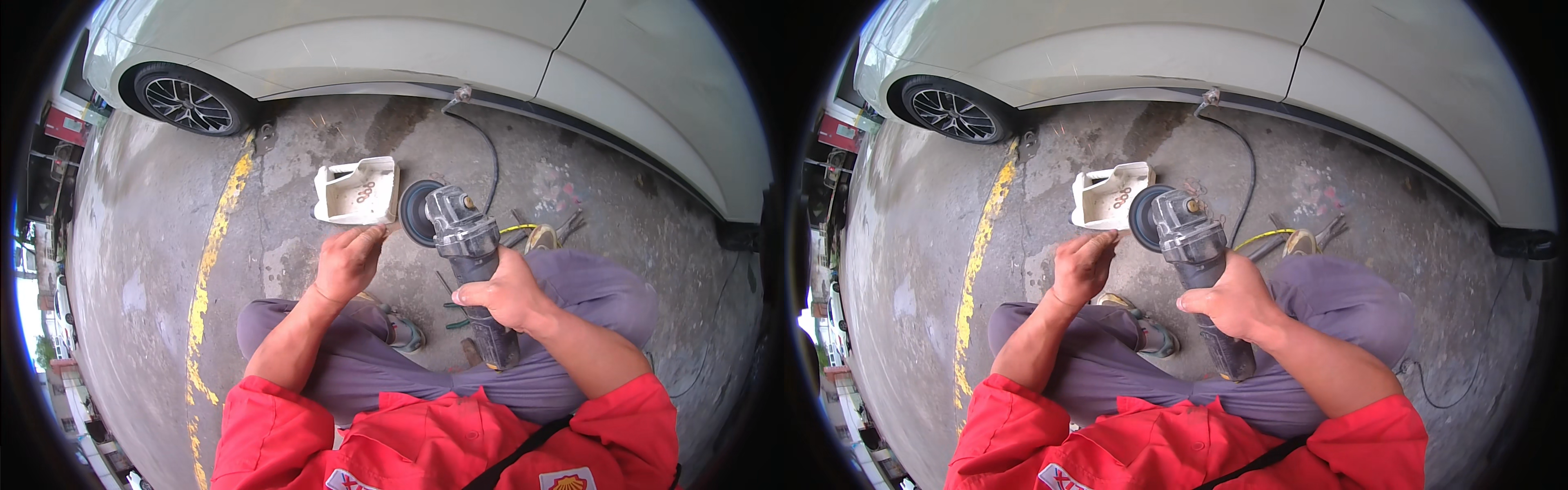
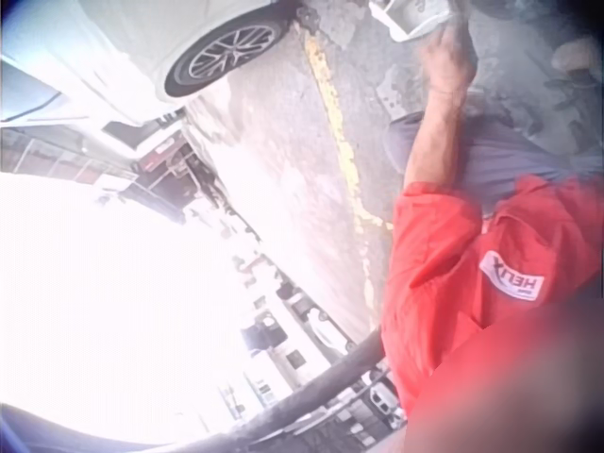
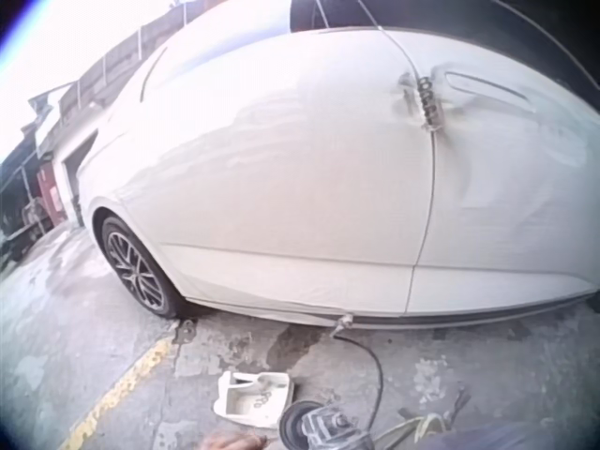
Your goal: The person uses a heat gun to apply heat to a dent on the side of a white car. They then switch to an angle grinder to grind small metal pieces, producing sparks.
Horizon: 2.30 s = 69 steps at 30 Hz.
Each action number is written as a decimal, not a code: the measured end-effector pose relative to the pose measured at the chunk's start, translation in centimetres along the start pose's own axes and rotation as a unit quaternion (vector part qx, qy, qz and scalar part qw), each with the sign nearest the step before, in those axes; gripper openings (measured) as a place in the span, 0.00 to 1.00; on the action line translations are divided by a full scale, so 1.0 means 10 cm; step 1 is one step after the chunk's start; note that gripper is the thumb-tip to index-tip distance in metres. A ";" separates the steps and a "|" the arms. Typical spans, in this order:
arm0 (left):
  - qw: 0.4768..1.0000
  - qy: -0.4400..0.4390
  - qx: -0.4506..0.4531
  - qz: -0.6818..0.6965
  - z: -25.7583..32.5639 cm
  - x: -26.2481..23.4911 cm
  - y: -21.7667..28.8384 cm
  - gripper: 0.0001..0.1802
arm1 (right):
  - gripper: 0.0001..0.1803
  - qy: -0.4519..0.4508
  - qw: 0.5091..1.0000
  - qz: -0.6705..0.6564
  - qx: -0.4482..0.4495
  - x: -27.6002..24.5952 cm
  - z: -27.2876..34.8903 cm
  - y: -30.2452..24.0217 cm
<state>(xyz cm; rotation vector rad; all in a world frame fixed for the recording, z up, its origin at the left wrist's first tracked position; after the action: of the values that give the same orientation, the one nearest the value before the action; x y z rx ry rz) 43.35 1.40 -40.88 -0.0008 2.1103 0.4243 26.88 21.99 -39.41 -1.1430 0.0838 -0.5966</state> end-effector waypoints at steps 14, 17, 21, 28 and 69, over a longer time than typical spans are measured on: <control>0.790 -0.063 -0.420 0.441 0.20 0.14 -0.04 0.13 | 0.20 0.065 0.998 0.014 0.005 -0.02 0.04 -0.07; 0.734 -0.036 -0.427 0.527 0.19 0.12 -0.05 0.15 | 0.20 0.058 0.998 0.017 0.007 -0.02 0.03 -0.08; 0.734 -0.020 -0.436 0.520 0.17 0.15 -0.10 0.15 | 0.21 0.051 0.998 0.026 0.001 -0.02 0.02 -0.06; 0.767 -0.033 -0.477 0.429 0.18 0.18 -0.13 0.08 | 0.22 0.049 0.998 0.043 -0.001 -0.01 0.03 -0.07; 0.672 -0.049 -0.552 0.491 0.10 0.21 -0.11 0.05 | 0.28 0.057 0.984 0.163 -0.037 -0.03 -0.08 0.06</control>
<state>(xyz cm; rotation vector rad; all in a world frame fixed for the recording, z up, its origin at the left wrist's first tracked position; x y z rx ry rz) 43.15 1.02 -43.42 0.4562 1.2383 2.2195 26.60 21.65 -40.35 -1.1359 0.3872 -0.3690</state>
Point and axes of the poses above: each hand's wrist, its own z-axis away from the middle knuckle, its own x-axis out of the palm, y = z × x, the point moved 3 cm from there along -z, towards the middle knuckle, and after that the axes turned 7 degrees about -z, right-handed, at the moved point
